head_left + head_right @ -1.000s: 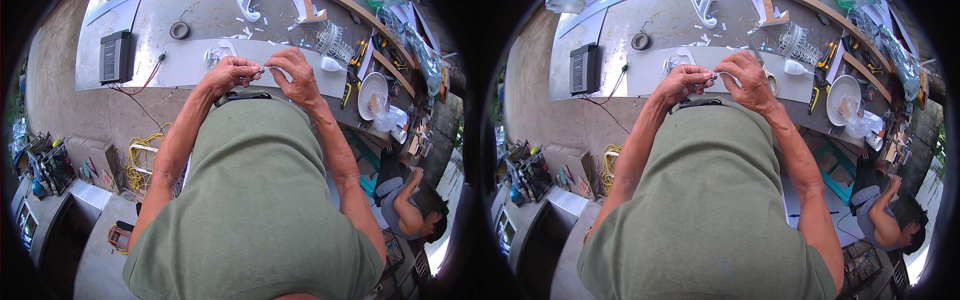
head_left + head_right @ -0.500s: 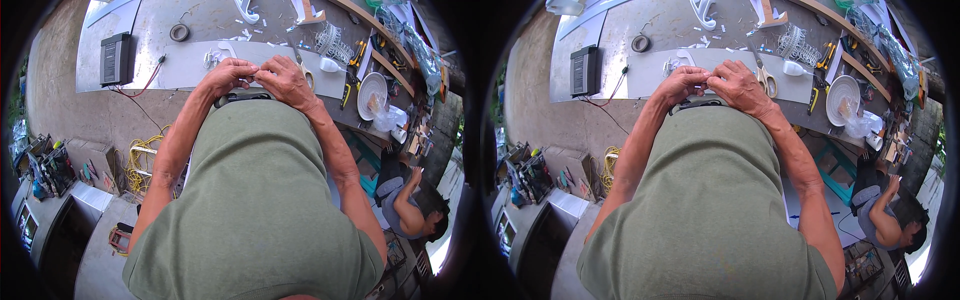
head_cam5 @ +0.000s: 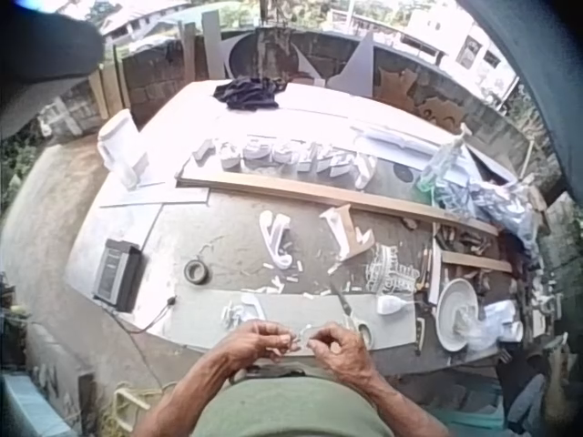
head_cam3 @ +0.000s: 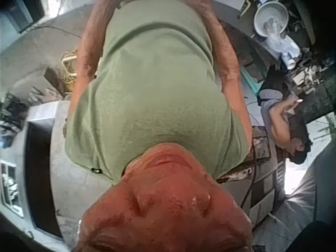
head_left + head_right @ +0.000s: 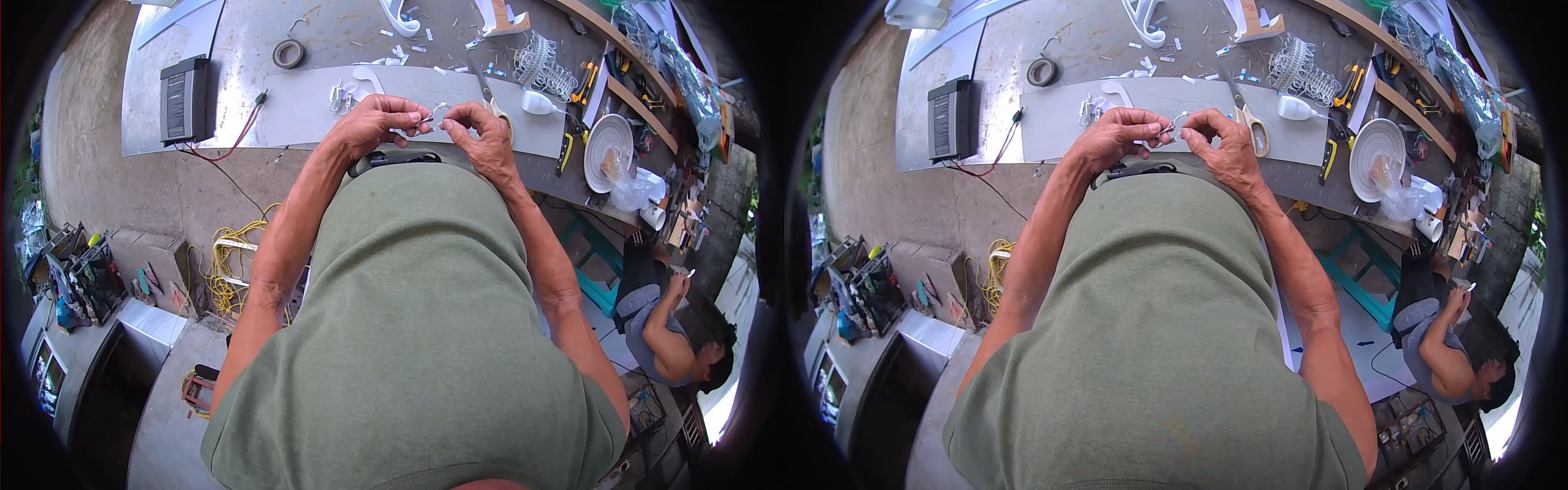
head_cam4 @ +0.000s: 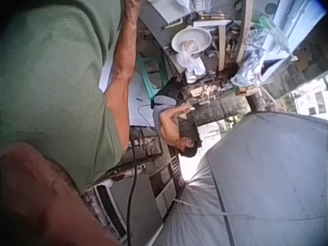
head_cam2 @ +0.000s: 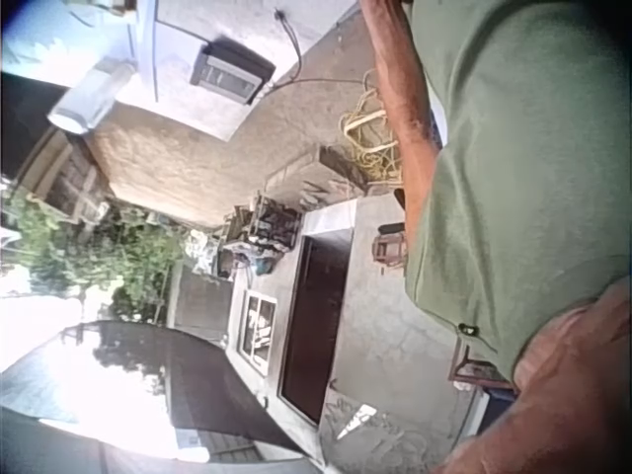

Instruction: Assembling sign components including wiring LED modules and preparing letters.

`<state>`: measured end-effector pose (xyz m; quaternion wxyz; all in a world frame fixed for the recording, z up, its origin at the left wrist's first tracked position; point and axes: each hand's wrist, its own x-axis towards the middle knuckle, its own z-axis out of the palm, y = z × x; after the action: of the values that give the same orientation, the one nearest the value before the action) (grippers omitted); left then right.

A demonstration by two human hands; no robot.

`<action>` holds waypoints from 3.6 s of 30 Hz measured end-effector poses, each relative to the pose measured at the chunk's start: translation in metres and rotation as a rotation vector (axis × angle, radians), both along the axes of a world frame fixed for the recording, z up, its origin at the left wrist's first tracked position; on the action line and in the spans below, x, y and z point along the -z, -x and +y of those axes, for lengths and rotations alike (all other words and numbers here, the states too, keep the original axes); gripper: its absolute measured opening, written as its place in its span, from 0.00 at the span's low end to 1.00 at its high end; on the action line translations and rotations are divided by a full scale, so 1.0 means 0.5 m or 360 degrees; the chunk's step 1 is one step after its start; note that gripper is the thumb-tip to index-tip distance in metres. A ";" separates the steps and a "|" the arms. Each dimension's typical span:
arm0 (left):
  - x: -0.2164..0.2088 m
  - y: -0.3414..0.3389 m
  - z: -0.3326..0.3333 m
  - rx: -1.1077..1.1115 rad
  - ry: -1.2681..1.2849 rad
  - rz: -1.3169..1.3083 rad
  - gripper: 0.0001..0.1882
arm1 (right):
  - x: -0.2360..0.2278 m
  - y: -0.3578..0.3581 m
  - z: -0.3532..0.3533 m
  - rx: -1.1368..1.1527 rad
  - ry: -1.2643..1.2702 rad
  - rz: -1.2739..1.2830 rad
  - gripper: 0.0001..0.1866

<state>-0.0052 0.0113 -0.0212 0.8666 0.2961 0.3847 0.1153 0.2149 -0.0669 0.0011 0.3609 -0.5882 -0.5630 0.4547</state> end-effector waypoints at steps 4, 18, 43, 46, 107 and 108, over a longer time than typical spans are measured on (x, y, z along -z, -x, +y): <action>0.000 -0.001 0.001 -0.0004 -0.0027 -0.0011 0.12 | 0.013 0.004 -0.002 0.0104 0.0145 0.0177 0.08; -0.024 0.003 0.001 0.0081 -0.0619 0.0344 0.13 | 0.033 0.014 0.013 0.0217 0.0709 0.1062 0.09; -0.005 0.031 0.021 -0.0270 -0.0394 0.0188 0.11 | -0.002 0.046 0.036 -0.0095 0.0705 0.0515 0.20; -0.010 0.034 0.025 -0.0210 -0.0571 0.0239 0.12 | -0.005 0.045 0.040 -0.0187 0.0761 0.0434 0.18; -0.015 0.036 0.030 0.0214 -0.0871 0.0280 0.21 | 0.035 -0.009 0.185 -0.1121 0.0939 0.0155 0.11; -0.009 0.037 0.030 0.0212 -0.0872 0.0281 0.21 | 0.032 -0.008 0.187 -0.1121 0.0974 0.0168 0.11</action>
<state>-0.0238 0.0263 -0.0170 0.7233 0.5525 0.3930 0.1313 0.2191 0.0265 -0.0147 0.0226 -0.4168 -0.5493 0.7239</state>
